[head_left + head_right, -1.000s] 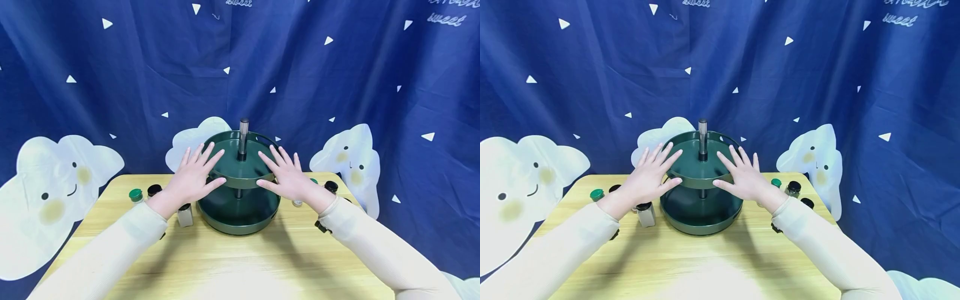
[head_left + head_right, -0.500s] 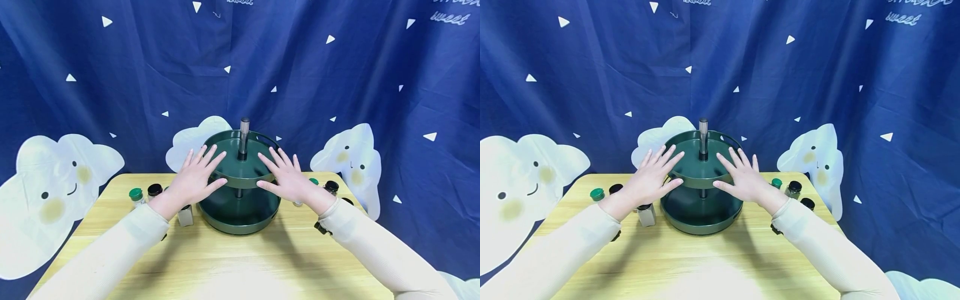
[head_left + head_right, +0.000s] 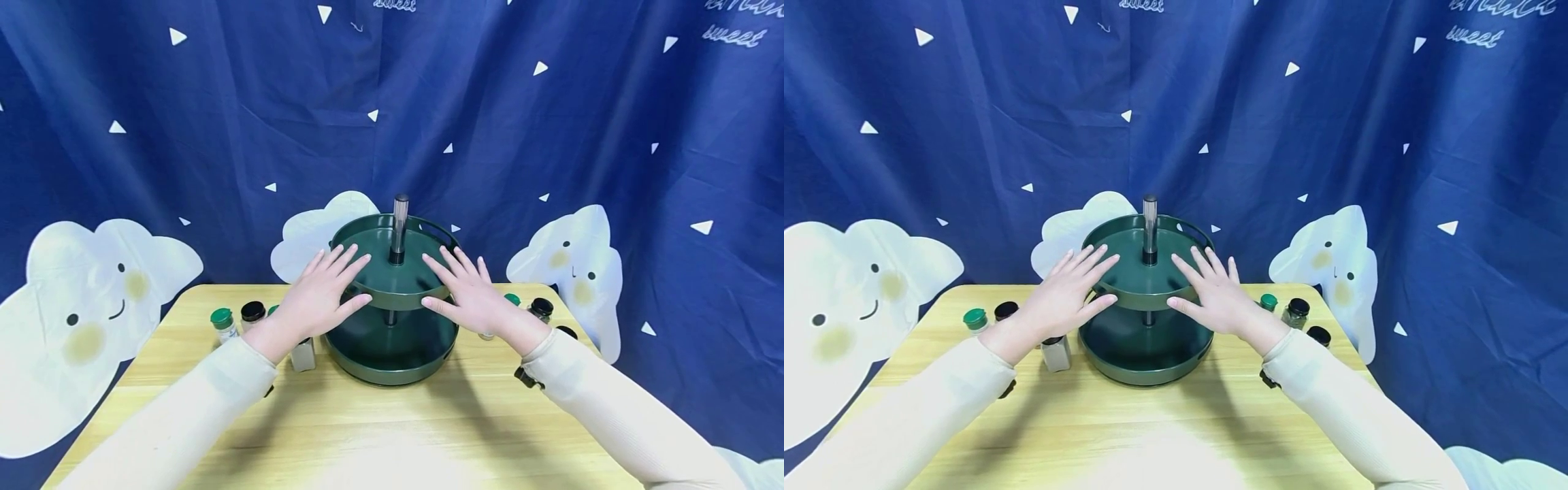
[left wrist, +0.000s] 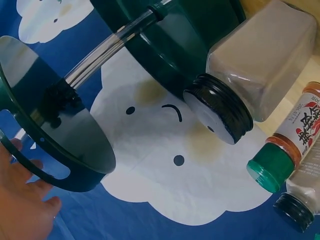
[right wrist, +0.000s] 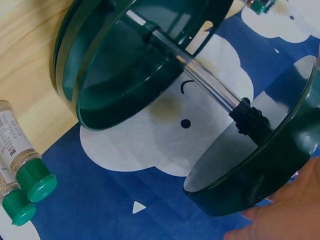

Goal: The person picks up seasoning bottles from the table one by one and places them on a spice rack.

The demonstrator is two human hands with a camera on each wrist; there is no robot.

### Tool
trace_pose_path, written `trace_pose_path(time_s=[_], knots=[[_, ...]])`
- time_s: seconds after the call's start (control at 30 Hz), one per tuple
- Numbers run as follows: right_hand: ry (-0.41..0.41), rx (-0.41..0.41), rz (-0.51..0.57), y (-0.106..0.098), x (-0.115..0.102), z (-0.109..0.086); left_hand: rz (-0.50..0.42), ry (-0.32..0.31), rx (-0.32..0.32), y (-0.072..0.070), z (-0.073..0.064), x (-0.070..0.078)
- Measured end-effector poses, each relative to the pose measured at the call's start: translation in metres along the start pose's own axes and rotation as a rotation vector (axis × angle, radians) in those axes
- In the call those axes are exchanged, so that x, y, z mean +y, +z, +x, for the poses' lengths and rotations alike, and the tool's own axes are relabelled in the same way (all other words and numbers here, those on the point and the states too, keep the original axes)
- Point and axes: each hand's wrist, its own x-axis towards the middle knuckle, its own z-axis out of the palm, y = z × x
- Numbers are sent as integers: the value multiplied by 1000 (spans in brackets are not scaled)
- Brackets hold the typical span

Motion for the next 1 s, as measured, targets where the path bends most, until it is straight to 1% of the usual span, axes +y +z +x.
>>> trace_pose_path(time_s=[0.13, 0.3, 0.47, 0.53, 0.67, 0.87, 1.0], knots=[[-10, 5, 12, 0, 1, -1, -3, 19, 18, 1, 0, 1], [-34, 20, 32, 2, 2, -2, -22, 27, 28, 2, 0, 2], [-36, 28, 42, 4, 4, -2, -48, 11, 22, 2, 0, 4], [-38, 33, 45, 5, 5, -2, -55, 6, 29, 2, -1, 5], [-49, 44, 62, 6, 5, -2, -53, 12, 58, 2, -1, 5], [-56, 57, 75, 7, 4, -2, -62, 13, 84, 3, -3, 5], [-61, 67, 78, 8, 6, -1, -76, 30, 127, 2, -4, 6]])
